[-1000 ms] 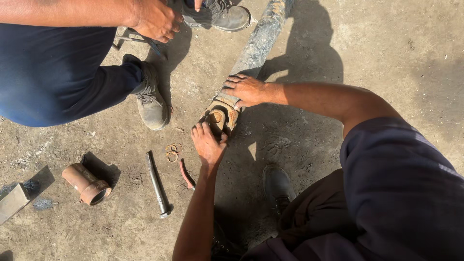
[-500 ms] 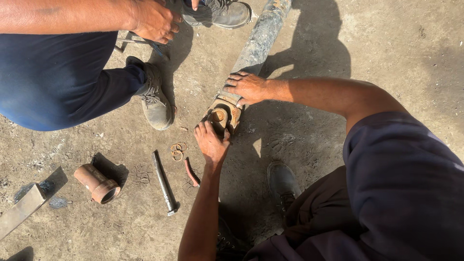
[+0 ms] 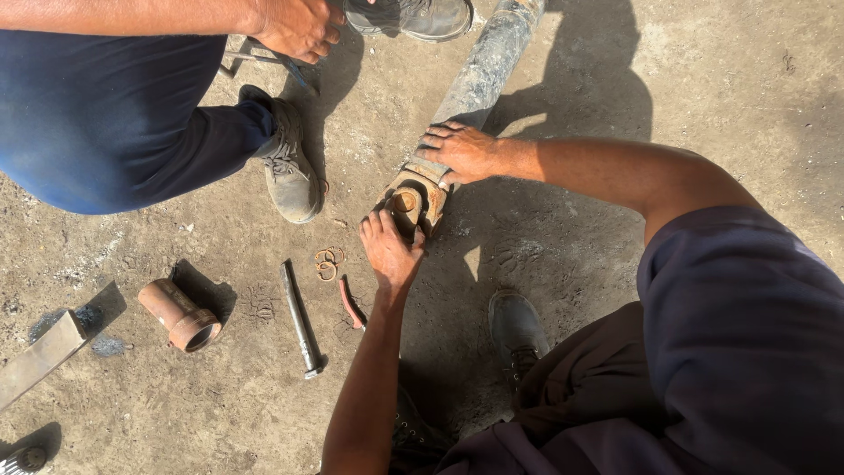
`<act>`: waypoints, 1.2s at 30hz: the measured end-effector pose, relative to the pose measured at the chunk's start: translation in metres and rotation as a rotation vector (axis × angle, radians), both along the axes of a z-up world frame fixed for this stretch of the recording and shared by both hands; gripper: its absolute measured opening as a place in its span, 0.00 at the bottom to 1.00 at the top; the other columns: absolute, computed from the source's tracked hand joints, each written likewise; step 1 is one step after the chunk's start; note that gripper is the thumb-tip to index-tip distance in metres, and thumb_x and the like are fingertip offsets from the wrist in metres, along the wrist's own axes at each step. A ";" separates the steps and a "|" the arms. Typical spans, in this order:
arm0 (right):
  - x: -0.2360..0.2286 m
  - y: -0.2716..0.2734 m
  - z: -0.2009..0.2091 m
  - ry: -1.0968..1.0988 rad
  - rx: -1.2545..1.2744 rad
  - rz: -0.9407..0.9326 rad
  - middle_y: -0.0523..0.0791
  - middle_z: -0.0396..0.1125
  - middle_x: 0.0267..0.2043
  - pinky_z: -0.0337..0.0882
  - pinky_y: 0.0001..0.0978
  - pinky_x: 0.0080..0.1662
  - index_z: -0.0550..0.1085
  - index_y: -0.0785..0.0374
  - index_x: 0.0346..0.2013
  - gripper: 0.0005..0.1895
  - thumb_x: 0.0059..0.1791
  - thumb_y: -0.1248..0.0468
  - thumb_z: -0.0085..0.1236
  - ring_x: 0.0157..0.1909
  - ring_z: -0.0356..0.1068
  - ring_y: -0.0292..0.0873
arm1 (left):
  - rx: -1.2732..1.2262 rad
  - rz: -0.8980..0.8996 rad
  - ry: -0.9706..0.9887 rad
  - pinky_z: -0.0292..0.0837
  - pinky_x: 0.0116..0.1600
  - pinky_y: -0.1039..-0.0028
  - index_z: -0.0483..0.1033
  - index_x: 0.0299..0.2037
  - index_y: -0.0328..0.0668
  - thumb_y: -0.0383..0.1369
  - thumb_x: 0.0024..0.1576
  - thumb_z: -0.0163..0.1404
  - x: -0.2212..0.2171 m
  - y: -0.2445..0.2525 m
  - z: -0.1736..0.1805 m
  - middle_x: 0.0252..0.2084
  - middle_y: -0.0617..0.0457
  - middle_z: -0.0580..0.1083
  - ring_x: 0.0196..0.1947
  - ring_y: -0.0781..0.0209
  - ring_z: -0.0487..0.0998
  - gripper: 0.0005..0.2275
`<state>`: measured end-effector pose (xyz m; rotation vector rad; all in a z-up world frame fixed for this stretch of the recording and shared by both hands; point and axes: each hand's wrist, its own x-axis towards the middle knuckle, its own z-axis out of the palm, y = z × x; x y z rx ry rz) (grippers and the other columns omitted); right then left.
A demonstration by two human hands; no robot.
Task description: The person removes and replaces snap rings on a universal joint of a driveshaft using pliers and a metal rod.
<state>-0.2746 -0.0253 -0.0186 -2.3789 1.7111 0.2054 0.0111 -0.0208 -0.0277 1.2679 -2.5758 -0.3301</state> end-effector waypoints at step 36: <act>-0.001 0.002 0.006 0.048 -0.026 0.011 0.55 0.47 0.77 0.48 0.56 0.73 0.54 0.58 0.74 0.51 0.45 0.42 0.65 0.77 0.44 0.58 | 0.093 -0.012 0.094 0.50 0.73 0.42 0.62 0.59 0.22 0.38 0.46 0.65 0.002 0.004 0.013 0.60 0.26 0.65 0.62 0.29 0.64 0.36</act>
